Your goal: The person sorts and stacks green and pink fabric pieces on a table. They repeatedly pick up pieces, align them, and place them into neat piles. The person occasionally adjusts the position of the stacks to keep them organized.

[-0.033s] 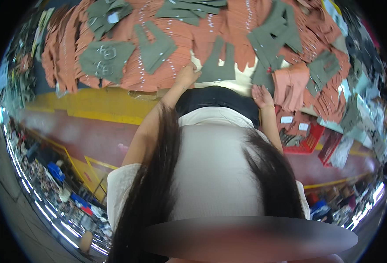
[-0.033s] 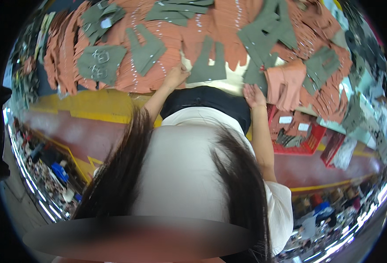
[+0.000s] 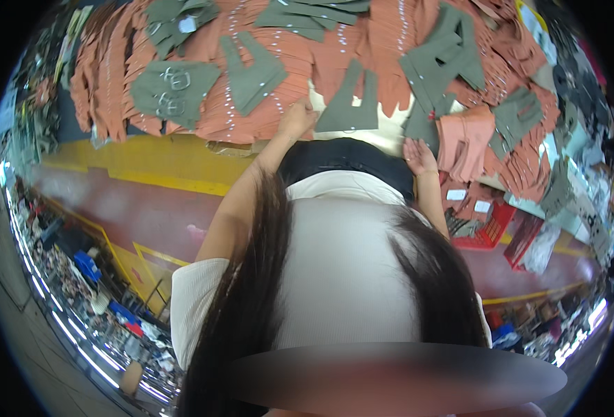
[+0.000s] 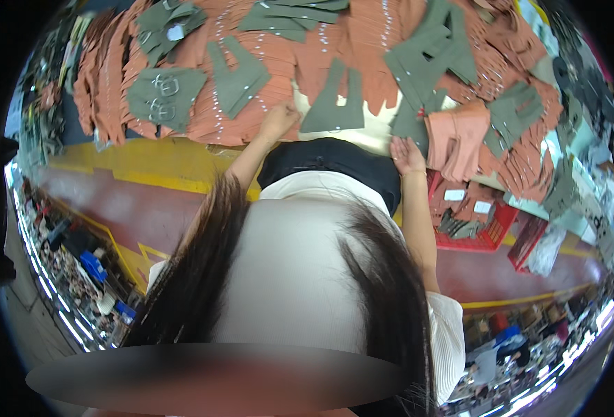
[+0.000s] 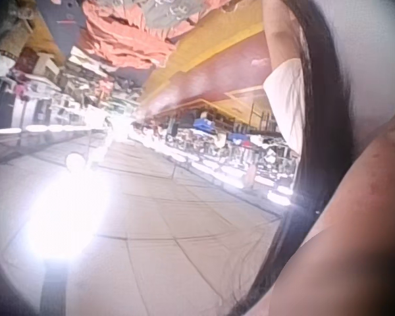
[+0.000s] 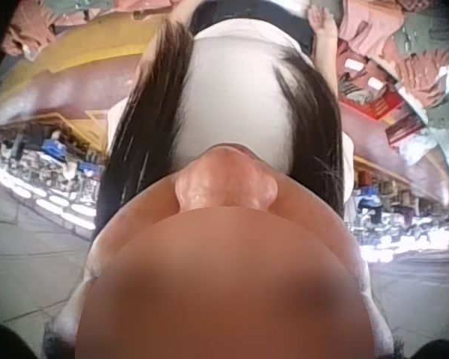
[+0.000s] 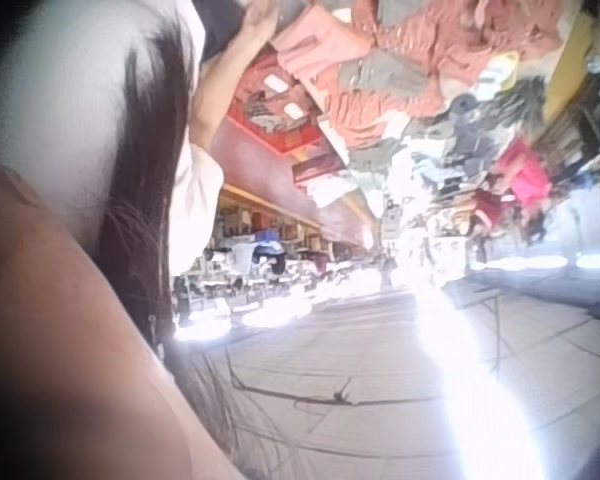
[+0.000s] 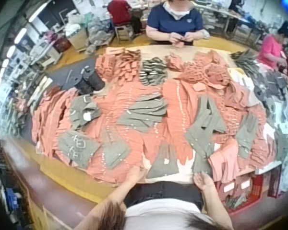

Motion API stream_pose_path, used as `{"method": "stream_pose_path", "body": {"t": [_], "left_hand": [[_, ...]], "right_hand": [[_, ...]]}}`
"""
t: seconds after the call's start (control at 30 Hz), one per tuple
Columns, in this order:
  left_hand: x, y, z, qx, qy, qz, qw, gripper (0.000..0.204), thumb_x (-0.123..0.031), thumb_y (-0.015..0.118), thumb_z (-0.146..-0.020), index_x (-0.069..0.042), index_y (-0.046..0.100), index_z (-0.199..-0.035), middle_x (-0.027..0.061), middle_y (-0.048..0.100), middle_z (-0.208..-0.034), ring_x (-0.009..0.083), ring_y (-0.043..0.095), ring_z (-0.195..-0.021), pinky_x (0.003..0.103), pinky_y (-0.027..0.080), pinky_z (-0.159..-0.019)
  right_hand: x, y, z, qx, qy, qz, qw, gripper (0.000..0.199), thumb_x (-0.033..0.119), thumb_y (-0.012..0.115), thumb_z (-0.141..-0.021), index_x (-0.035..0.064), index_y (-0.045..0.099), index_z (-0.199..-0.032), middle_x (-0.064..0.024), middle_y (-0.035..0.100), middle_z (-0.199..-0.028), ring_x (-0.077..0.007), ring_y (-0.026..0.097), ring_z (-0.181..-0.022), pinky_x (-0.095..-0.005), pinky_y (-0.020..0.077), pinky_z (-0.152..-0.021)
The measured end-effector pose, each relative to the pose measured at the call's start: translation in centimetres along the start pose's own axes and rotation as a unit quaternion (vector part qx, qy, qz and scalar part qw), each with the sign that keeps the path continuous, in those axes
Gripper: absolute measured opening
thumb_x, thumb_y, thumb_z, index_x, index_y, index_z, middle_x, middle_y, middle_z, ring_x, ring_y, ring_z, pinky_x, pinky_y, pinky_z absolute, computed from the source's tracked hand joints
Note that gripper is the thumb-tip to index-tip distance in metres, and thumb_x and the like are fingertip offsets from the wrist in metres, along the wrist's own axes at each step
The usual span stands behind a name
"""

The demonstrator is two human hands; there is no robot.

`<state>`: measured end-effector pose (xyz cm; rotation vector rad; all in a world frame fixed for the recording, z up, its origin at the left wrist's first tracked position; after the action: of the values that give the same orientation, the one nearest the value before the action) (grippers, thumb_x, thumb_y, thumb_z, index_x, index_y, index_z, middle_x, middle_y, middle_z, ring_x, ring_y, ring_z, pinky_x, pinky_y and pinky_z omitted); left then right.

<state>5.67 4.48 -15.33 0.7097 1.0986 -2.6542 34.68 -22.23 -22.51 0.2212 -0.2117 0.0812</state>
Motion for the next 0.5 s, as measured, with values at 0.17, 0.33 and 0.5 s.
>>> {"method": "stream_pose_path", "body": {"t": [0.17,0.33,0.5], "left_hand": [[6.7,-8.2,1.7,-0.239,-0.074,0.133,0.959,0.036,-0.022,0.069,-0.074,-0.004,0.055,-0.103,0.0193,0.062,-0.095,0.0347,0.060,-0.087,0.043,0.047,-0.076],[11.2,-14.4,3.0,-0.421,-0.084,0.021,0.903,0.038,-0.020,0.072,-0.071,0.002,0.057,-0.098,0.0178,0.060,-0.091,0.0337,0.058,-0.085,0.043,0.045,-0.079],[12.4,-14.1,1.5,-0.376,-0.081,0.105,0.917,0.037,-0.019,0.074,-0.068,0.002,0.061,-0.096,0.0176,0.064,-0.087,0.0336,0.060,-0.084,0.041,0.046,-0.078]], "right_hand": [[0.7,-0.5,-1.3,-0.018,-0.003,0.023,1.000,0.029,0.026,0.057,-0.091,0.0016,0.048,-0.105,-0.0075,0.059,-0.098,-0.0192,0.059,-0.093,-0.0349,0.0517,-0.078],[0.6,-0.3,-2.0,-0.006,-0.026,-0.012,1.000,0.020,0.023,0.057,-0.090,0.0037,0.052,-0.090,-0.0056,0.061,-0.084,-0.0160,0.061,-0.079,-0.0328,0.0524,-0.071],[4.1,3.4,3.5,0.101,-0.062,-0.107,0.987,0.011,0.014,0.055,-0.088,0.0029,0.054,-0.087,-0.0092,0.065,-0.090,-0.0154,0.063,-0.082,-0.0322,0.0521,-0.073]]}}
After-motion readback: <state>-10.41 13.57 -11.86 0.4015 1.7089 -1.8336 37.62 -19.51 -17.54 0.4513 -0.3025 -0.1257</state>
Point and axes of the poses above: each hand's wrist, its own z-axis away from the middle knuckle, its own y-axis out of the palm, x = y × z, the point moved 8 cm from there along -z, towards the middle knuckle
